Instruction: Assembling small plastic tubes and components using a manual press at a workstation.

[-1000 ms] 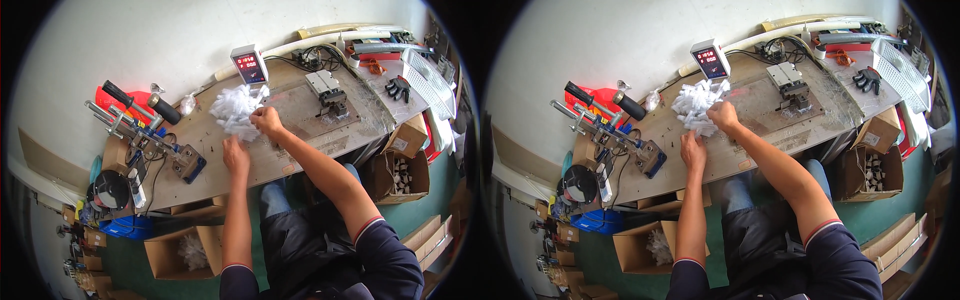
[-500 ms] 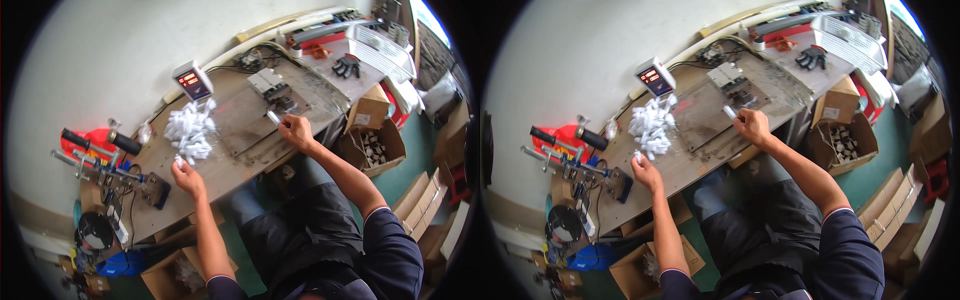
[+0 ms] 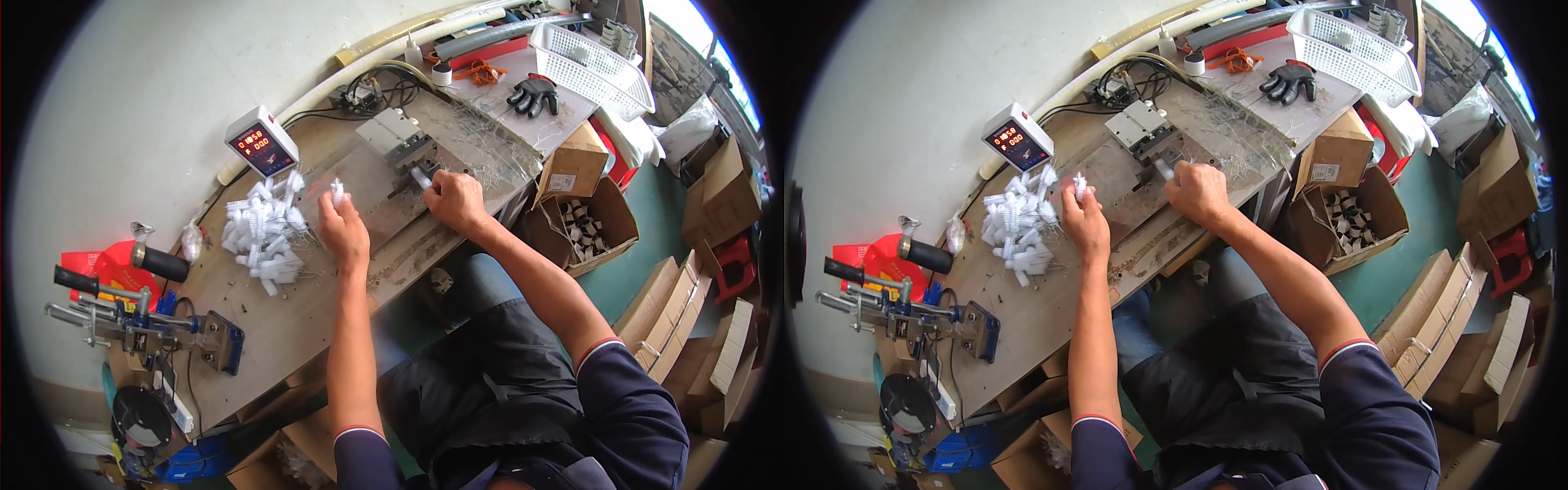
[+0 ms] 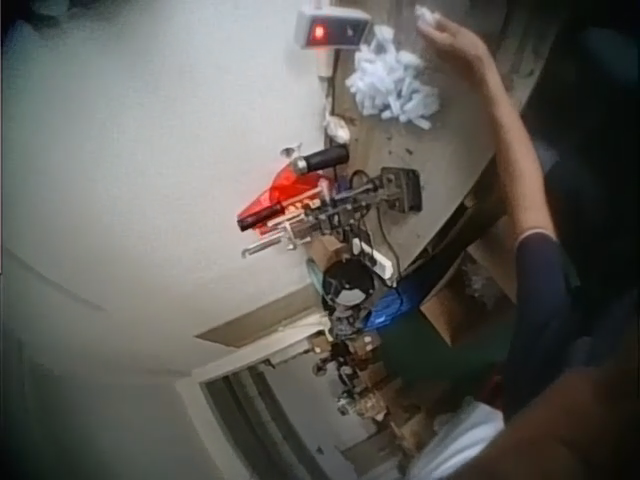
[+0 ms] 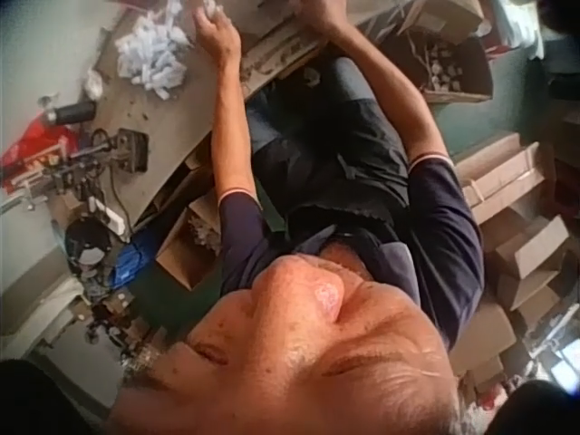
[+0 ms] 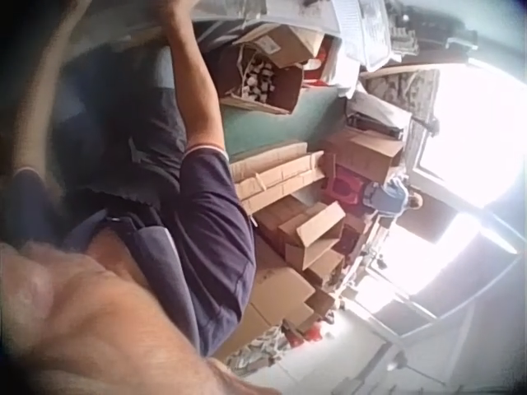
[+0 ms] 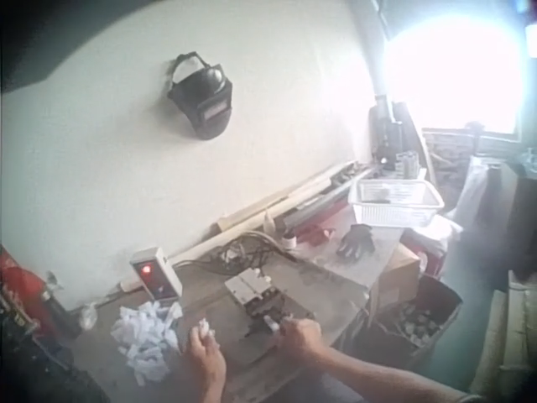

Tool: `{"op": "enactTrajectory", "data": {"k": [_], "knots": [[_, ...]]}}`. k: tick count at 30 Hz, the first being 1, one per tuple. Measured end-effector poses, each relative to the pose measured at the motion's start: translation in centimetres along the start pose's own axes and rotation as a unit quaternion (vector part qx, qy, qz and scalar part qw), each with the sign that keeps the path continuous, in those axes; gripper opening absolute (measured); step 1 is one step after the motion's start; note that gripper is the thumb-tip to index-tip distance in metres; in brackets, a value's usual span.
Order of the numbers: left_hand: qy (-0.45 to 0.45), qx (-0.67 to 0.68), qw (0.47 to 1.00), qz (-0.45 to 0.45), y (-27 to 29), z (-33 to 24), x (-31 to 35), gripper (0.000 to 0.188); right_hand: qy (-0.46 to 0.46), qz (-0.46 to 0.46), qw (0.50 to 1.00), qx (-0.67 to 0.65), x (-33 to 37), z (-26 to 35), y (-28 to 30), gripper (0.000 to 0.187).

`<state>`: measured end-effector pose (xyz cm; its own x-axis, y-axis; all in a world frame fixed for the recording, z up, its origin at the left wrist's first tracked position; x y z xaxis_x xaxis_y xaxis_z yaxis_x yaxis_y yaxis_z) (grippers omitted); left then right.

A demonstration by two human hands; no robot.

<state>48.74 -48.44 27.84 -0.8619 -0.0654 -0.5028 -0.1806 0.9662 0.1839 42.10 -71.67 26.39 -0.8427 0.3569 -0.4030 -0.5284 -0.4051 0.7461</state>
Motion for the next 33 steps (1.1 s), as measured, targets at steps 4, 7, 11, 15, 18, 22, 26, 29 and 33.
{"op": "enactTrajectory", "data": {"k": [4,7,11,15,18,22,26,29,33], "knots": [[0.033,0.045,0.998,-0.038,0.0,0.7,-0.2,0.019,-0.003,0.002,1.000,0.021,-0.2,-0.2,0.2,0.024],[-0.004,0.005,0.999,-0.038,0.2,0.6,-0.2,0.018,-0.004,0.002,1.000,0.014,-0.1,0.0,-0.1,0.022],[-0.032,-0.056,0.998,-0.005,-0.1,-0.3,0.1,0.019,-0.008,-0.013,1.000,0.010,-0.1,-0.3,-0.1,0.022],[-0.055,-0.098,0.994,0.004,-0.1,-0.3,0.3,0.020,-0.014,-0.005,1.000,0.002,-0.1,0.0,-0.1,0.021],[-0.053,-0.121,0.991,0.014,-0.6,-0.1,0.5,0.020,-0.022,-0.010,1.000,0.000,-0.1,-0.3,0.1,0.020],[-0.074,-0.134,0.987,0.045,-1.6,-1.1,0.9,0.021,-0.041,-0.036,0.998,-0.007,-0.8,-0.1,0.3,0.019],[-0.079,-0.127,0.983,0.106,-3.9,-2.0,1.6,0.019,-0.051,-0.032,0.998,-0.015,-0.3,-0.6,0.8,0.020],[-0.070,-0.115,0.979,0.154,-6.0,-2.8,2.3,0.019,-0.061,-0.046,0.996,-0.048,-0.2,-1.0,1.0,0.019],[-0.110,-0.123,0.974,0.152,-7.3,-3.1,2.8,0.019,-0.061,-0.044,0.995,-0.064,-0.1,-0.5,0.9,0.019]]}}
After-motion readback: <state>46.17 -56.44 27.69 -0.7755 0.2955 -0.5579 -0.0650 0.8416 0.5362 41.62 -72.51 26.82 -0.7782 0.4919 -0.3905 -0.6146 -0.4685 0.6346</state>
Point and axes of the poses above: each hand's wrist, its own x-axis away from the middle knuckle, its own y-axis out of the back of the hand, z = x × y, the point moved 6 cm from there along -x, towards the middle knuckle, and after that the axes turned 8 degrees about x, right-handed, at the moved point
